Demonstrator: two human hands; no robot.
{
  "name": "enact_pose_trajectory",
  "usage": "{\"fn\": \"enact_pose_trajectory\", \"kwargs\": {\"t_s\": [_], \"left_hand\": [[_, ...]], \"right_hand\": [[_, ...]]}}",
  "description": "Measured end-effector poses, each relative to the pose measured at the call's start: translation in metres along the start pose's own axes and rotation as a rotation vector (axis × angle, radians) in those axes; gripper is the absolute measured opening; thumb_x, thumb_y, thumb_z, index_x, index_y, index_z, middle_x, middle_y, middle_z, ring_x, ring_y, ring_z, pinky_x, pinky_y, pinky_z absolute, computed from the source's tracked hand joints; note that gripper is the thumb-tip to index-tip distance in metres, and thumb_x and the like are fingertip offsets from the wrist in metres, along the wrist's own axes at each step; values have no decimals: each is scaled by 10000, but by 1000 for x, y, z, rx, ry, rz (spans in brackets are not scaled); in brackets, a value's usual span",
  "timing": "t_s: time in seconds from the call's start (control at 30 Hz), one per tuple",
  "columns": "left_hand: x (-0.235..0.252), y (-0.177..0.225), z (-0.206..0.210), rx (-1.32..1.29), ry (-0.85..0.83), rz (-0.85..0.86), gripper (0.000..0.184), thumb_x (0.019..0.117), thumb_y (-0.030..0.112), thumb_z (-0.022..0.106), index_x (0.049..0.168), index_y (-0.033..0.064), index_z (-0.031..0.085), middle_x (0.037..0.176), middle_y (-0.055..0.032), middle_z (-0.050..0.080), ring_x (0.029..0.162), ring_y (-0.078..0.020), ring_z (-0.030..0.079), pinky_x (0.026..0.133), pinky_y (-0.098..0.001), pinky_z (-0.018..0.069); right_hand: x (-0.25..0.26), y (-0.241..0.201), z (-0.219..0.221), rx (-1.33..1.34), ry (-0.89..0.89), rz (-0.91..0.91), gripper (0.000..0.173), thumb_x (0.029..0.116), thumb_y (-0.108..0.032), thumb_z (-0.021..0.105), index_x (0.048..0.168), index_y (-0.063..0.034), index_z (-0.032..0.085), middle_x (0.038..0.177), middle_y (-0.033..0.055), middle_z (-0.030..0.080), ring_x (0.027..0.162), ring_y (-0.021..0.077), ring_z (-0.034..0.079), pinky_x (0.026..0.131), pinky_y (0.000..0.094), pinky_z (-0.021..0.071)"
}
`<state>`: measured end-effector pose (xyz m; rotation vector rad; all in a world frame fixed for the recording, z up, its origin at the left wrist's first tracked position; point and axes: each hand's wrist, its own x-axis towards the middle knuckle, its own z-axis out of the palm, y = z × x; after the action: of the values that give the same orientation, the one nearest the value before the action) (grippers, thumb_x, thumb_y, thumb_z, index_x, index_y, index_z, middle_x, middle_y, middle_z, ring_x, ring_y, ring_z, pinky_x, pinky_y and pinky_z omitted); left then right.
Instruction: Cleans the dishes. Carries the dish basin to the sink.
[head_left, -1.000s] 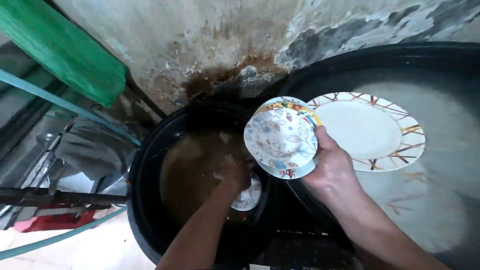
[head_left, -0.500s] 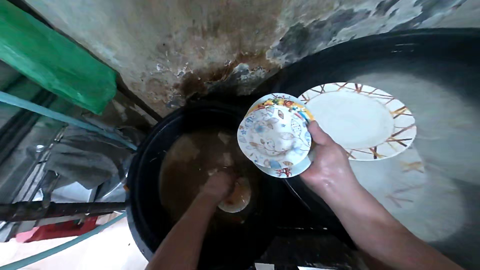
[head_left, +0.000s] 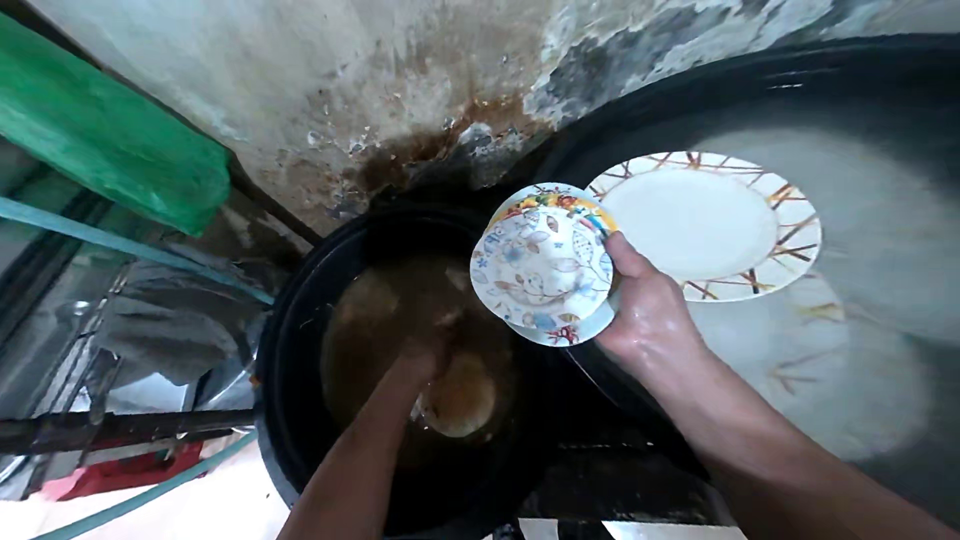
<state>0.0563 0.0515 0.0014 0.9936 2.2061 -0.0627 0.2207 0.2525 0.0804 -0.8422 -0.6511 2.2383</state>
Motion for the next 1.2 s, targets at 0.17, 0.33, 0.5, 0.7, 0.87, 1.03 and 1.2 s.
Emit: {"fn": "enact_pose_trajectory", "kwargs": {"t_s": [0.17, 0.33, 0.5, 0.7, 0.87, 1.03, 1.2], "left_hand": [[-19, -6, -12, -220, -39, -80, 433, 1096, 367, 473, 1448, 139, 580, 1342, -203, 641, 1251, -372, 608, 1074, -590, 450], [-45, -21, -22, -225, -266, -88, 474, 1095, 369, 466, 1277, -29, 649, 1276, -256, 638, 1210, -366, 606, 1064, -561, 444], [-73, -30, -26, -281, -260, 4, 376, 1094, 266, 490, 1296, -4, 656, 1287, -221, 648, 1216, -315, 612, 1085, -512, 442], [-92, -35, -18, -275, -109, -77, 295, 1043, 185, 554, 1249, -16, 617, 1216, -206, 647, 1127, -299, 641, 1010, -468, 505], [-96, -50, -10, -528, -139, -114, 477, 1066, 247, 543, 1516, 103, 476, 1392, -158, 597, 1260, -262, 597, 1084, -453, 474], [-104, -57, -8, -533, -192, -138, 401, 1096, 310, 487, 1392, 71, 611, 1384, -149, 620, 1282, -238, 590, 1117, -454, 442], [-104, -52, -11, -436, -115, -107, 354, 1084, 261, 513, 1356, 58, 614, 1295, -159, 655, 1200, -242, 630, 1072, -454, 475]], "right_hand": [[1, -1, -1, 5, 9, -4, 391, 1096, -367, 414, 1372, -137, 569, 1175, 81, 710, 1077, 215, 701, 918, 470, 595], [1, 0, -2, 1, -9, 1, 379, 1097, -348, 413, 1378, -138, 556, 1166, 74, 711, 1063, 202, 705, 905, 452, 601], [2, 2, -3, -14, 1, -4, 389, 1088, -360, 439, 1389, -137, 547, 1178, 71, 705, 1076, 203, 700, 918, 453, 595], [2, 4, -3, -26, 11, 10, 408, 1083, -389, 448, 1405, -156, 540, 1205, 73, 698, 1099, 213, 693, 932, 470, 589], [3, 4, -3, -45, 7, 5, 403, 1084, -387, 439, 1395, -153, 541, 1194, 62, 699, 1083, 203, 693, 923, 469, 589], [3, 4, -3, -55, -2, -11, 387, 1089, -365, 433, 1378, -137, 553, 1178, 68, 704, 1072, 204, 699, 920, 460, 594], [4, 4, -3, -34, 1, 6, 415, 1083, -373, 449, 1421, -146, 529, 1209, 81, 699, 1097, 217, 693, 932, 470, 589]]}}
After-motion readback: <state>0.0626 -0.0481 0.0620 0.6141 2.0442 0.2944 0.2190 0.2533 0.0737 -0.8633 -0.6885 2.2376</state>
